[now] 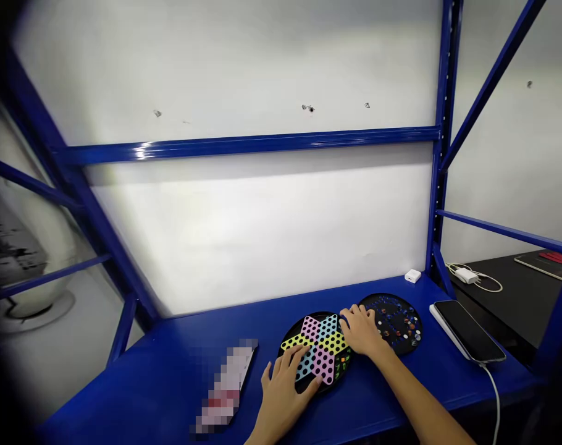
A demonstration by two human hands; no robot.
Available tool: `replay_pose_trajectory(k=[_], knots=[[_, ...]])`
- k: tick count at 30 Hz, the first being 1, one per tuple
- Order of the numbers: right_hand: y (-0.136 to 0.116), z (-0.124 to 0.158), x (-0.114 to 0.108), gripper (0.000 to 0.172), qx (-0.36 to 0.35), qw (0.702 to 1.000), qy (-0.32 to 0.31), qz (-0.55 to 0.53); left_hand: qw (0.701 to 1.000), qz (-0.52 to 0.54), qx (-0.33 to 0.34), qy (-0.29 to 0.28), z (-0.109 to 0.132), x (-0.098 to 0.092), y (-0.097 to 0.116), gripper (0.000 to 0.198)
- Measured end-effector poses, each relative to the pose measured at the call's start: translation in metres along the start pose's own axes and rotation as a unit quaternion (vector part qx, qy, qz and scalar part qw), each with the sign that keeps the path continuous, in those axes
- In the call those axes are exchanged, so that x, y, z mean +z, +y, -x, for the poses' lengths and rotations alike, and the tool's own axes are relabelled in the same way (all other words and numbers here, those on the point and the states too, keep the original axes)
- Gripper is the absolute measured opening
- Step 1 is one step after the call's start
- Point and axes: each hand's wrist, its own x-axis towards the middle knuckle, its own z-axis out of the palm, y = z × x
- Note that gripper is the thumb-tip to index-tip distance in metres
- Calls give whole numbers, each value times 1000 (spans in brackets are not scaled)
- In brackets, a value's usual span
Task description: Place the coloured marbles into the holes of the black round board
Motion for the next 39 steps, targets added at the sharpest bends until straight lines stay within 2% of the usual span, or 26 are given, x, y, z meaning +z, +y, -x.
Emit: replay_pose_trajectory(k=[4,10,13,18,26,33,39], knots=[[-15,-5,11,33,-17,997,-10,71,1000,0,3,17,3,3,0,52],[-13,-8,13,34,-33,995,-22,97,1000,3,3,27,5,4,0,52],[-11,-14,12,36,-51,993,-36,101,1000,4,0,23,6,2,1,53],[-13,-22,12,33,-37,994,-48,92,1000,6,4,26,6,3,1,52],[-11,-19,15,29,-26,996,-31,78,1000,4,2,28,6,4,0,52],[-11,-19,15,44,-15,996,-39,74,999,-2,5,33,7,7,-1,52],[-18,-20,8,44,-35,992,-68,104,999,0,9,36,7,8,-2,52]])
